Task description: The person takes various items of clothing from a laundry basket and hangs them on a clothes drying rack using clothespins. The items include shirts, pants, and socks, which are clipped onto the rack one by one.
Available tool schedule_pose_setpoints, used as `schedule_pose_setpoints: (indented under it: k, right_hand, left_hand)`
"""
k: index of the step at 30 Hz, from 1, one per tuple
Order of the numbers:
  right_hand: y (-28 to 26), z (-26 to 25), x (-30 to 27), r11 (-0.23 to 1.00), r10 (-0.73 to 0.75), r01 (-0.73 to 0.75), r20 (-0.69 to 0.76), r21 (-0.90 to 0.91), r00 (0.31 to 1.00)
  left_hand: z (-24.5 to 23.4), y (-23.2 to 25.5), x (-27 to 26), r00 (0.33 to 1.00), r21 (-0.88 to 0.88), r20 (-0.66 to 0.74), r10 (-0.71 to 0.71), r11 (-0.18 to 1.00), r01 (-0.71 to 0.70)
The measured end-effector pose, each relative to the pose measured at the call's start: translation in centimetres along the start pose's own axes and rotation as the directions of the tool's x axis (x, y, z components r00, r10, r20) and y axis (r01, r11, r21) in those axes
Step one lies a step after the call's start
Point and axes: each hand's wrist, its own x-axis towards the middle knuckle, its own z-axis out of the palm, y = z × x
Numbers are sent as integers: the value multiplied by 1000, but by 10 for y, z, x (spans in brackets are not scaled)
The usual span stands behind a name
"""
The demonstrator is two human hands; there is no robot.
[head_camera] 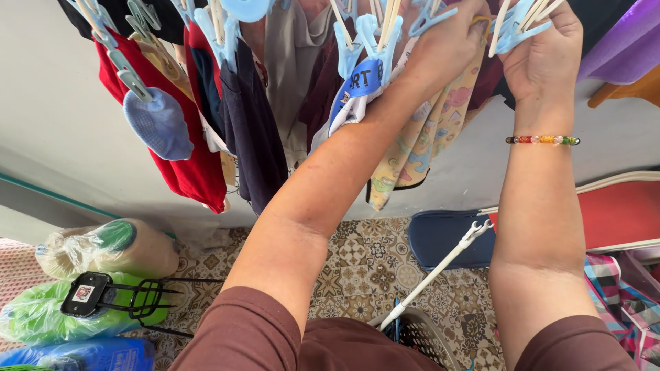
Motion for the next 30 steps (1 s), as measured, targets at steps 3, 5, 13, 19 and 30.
schedule_pose_setpoints:
  k: [3,5,13,19,30]
  right_hand:
    - [3,1,2,997,-61,66,127,-34,990]
    - [5,1,4,997,-59,62,72,-41,996]
    - [11,-12,10,999,-44,44,-29,-1,999]
    - [18,-18,9,999,-34,34,-7,-23,999]
    - [85,-41,-74,773,-20,47,50,-632,999]
  left_hand:
    - [2,-7,5,1000,16,-21,1,1000,-1]
    - [3,-13,6,1000,3,11,-23,1000,23]
    - [8,-11,7,995,-84,-46,90,992,-93]
    - [23,8,16,964,-322,163,-209,912,252]
    - [18,-28,-55,995,92,95,2,996,-10]
